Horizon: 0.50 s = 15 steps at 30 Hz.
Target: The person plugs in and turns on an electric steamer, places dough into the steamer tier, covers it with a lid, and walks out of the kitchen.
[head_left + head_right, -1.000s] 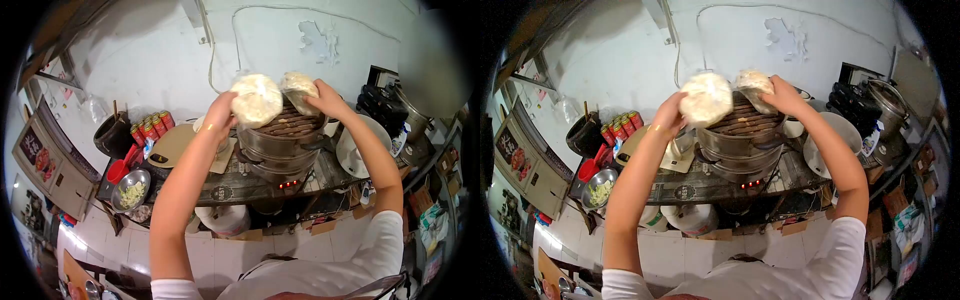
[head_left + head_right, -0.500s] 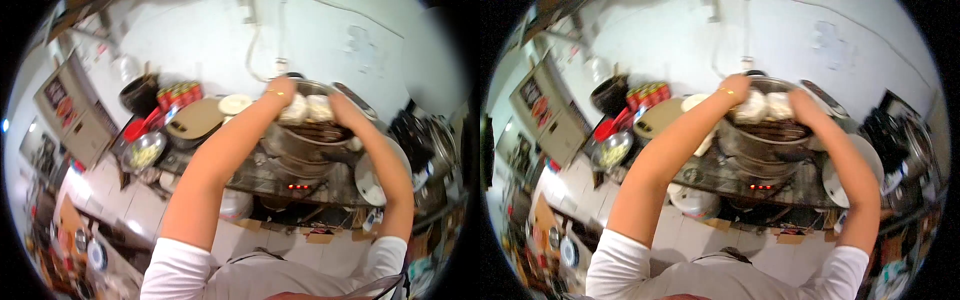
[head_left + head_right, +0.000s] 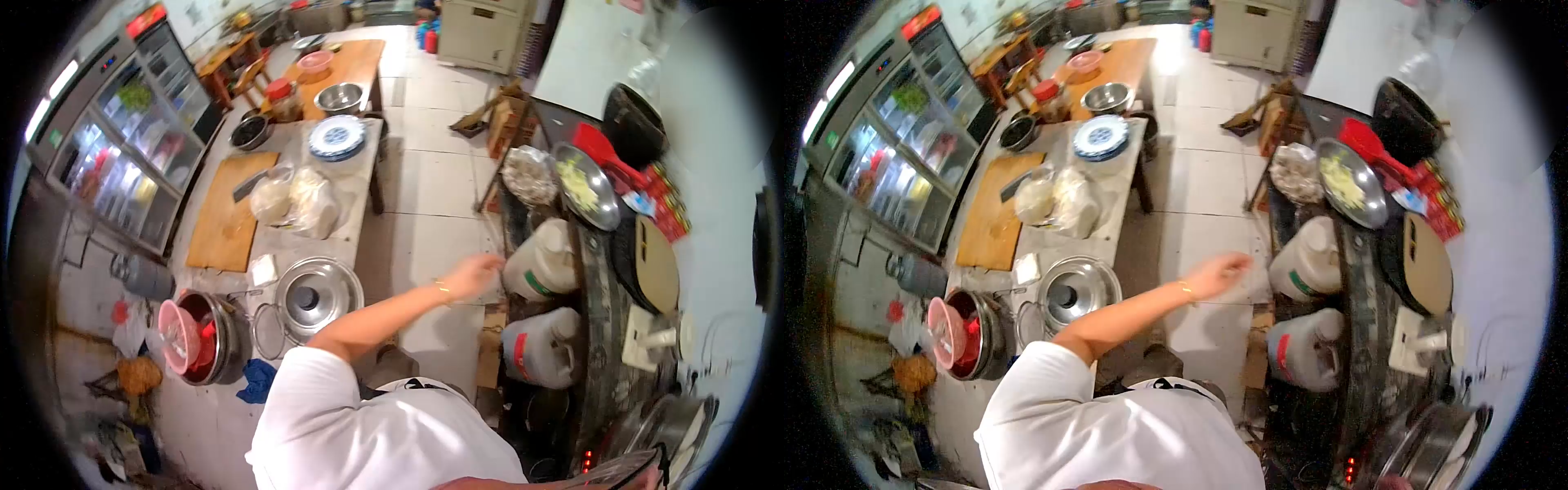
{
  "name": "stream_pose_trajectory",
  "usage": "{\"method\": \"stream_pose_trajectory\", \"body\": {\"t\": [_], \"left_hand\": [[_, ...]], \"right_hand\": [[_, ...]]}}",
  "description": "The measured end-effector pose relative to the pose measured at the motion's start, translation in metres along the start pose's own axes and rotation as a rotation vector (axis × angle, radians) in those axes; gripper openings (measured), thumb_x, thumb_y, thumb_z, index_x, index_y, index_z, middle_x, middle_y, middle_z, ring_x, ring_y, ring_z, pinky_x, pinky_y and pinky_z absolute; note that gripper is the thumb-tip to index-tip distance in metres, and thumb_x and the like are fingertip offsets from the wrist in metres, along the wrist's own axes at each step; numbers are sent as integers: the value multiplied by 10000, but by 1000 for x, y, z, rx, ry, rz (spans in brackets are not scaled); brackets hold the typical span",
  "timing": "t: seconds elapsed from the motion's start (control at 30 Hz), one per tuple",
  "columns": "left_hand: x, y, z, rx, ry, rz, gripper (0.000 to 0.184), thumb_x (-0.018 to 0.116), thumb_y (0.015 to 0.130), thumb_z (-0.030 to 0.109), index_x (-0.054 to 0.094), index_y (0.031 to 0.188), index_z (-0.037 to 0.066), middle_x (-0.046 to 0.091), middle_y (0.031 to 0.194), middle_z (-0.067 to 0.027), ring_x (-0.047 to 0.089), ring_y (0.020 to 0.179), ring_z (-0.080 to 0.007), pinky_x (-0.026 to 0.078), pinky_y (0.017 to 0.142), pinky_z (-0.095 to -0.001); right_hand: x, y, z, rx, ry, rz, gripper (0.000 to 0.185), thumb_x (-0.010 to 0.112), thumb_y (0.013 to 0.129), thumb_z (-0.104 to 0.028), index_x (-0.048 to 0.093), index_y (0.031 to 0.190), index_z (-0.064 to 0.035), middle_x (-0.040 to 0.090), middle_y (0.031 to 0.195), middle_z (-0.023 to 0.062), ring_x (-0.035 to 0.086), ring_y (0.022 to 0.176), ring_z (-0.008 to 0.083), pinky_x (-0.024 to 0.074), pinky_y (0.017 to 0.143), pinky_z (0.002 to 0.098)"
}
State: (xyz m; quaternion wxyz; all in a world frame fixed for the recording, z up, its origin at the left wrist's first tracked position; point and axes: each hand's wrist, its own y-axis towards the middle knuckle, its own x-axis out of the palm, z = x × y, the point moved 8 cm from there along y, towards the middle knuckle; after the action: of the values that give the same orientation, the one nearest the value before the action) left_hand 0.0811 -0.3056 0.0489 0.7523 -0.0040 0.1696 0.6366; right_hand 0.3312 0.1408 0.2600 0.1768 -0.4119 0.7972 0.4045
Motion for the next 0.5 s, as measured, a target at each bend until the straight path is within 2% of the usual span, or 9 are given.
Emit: {"method": "stream_pose_trajectory", "body": {"t": [0.03, 0.07, 0.13, 0.2, 0.23, 0.33, 0.4, 0.43, 0.5], "left_hand": [[-51, -23, -42, -199, 137, 126, 323, 552, 833, 66, 543, 1155, 41, 596, 1109, -130, 583, 1012, -203, 472, 872, -329], [-105, -45, -64, -234, 155, 282, 302, 558, 816, 59, 560, 1118, 35, 609, 1075, -123, 585, 1003, -224, 478, 844, -334], [-208, -85, -103, -99, 453, 607, 263, 549, 799, 47, 585, 1059, 27, 617, 1010, -147, 598, 932, -285, 466, 843, -355], [-297, -118, -108, -207, 603, 781, 258, 525, 787, 34, 587, 1037, 8, 607, 1000, -185, 577, 933, -340, 453, 840, -390], [-338, -133, -126, -231, 667, 875, 261, 514, 778, 37, 592, 1026, 13, 602, 984, -200, 566, 934, -363, 448, 837, -409], [-418, -158, -174, -378, 807, 927, 265, 528, 790, 72, 575, 1035, -16, 587, 1017, -229, 558, 959, -373, 446, 846, -413], [-445, -163, -226, -730, 827, 781, 407, 609, 782, 239, 552, 1073, -40, 574, 1059, -255, 547, 1010, -374, 435, 879, -412], [-455, -163, -243, -725, 824, 774, 407, 609, 782, 239, 552, 1073, -40, 574, 1059, -255, 547, 1010, -374, 435, 879, -412], [-462, -160, -285, -829, 739, 650, 652, 673, 718, 436, 525, 1110, -63, 560, 1103, -266, 524, 1062, -386, 424, 908, -402]], "right_hand": [[53, 3, 9, 59, 85, -144, 284, 548, 893, -149, 531, 1136, -3, 554, 1092, 147, 556, 965, 229, 448, 842, 317], [105, 10, -1, 53, 125, -271, 291, 523, 908, -153, 515, 1162, -13, 538, 1126, 143, 546, 997, 226, 439, 865, 317], [206, 18, -82, -81, 94, -423, 272, 578, 874, -130, 540, 1117, -13, 579, 1069, 117, 574, 947, 222, 471, 805, 336], [268, 23, -148, -255, 98, -489, 147, 583, 851, -62, 569, 988, -8, 601, 906, 82, 593, 779, 181, 486, 683, 301], [292, 26, -164, -266, 99, -504, 147, 583, 851, -62, 569, 988, -8, 601, 906, 82, 593, 779, 181, 486, 683, 301], [349, 18, -214, -346, 284, -654, 137, 579, 842, -39, 573, 975, -8, 602, 890, 90, 595, 753, 182, 479, 674, 295], [374, 5, -243, -374, 361, -724, 104, 585, 829, -29, 586, 929, -3, 605, 844, 98, 594, 705, 185, 471, 647, 288], [383, 3, -249, -369, 356, -719, 104, 585, 829, -29, 586, 929, -3, 605, 844, 98, 594, 705, 185, 471, 647, 288], [396, -11, -267, -503, 282, -779, 84, 593, 814, -20, 594, 895, 2, 606, 791, 113, 594, 677, 196, 466, 627, 282]]}}
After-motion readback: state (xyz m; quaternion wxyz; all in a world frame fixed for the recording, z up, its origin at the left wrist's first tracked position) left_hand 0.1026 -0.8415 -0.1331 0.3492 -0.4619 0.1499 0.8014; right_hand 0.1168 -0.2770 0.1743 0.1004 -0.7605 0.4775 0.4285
